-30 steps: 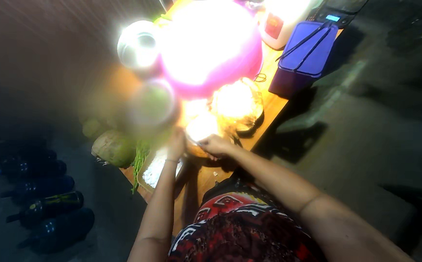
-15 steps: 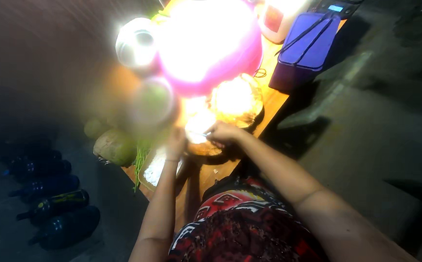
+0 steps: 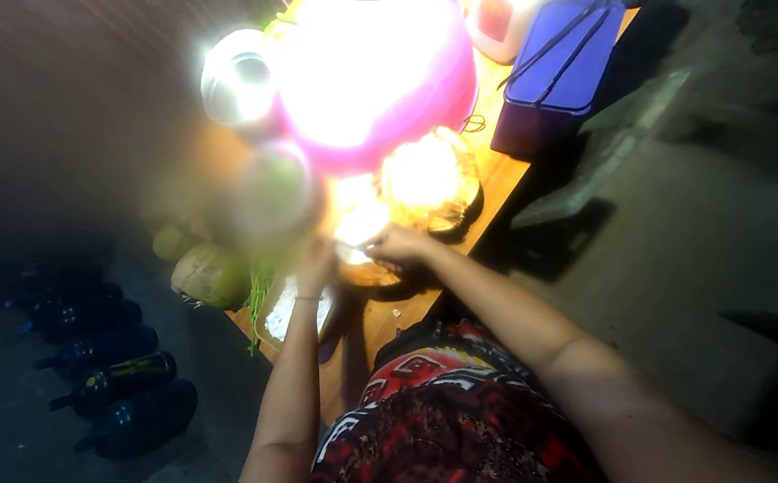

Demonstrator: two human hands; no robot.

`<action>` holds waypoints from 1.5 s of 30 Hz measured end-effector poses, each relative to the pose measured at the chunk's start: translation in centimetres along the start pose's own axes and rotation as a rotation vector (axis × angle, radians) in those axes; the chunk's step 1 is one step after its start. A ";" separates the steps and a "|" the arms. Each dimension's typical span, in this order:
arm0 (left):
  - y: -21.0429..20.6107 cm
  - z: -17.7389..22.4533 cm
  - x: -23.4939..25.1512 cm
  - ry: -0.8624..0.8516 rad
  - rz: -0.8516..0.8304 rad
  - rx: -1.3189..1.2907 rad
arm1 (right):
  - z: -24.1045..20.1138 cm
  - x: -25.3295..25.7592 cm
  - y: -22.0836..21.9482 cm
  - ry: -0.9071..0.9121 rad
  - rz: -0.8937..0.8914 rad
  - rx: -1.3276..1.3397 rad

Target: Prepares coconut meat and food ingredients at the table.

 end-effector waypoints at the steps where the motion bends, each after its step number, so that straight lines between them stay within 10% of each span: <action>1: 0.0 0.0 -0.1 -0.021 0.002 0.017 | -0.2 -0.2 -0.4 0.011 -0.028 -0.037; 45: 0.4 -0.5 0.8 0.025 -0.060 0.153 | -1.0 1.3 -1.1 -0.044 -0.151 -0.092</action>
Point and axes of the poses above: each hand's wrist, its own x-axis towards the middle knuckle, its own y-axis out of the back of the hand, z = x × y, the point moved 7 cm from there along x, towards the middle knuckle, and after that the axes turned 5 degrees about -y, right-handed, at the moved point
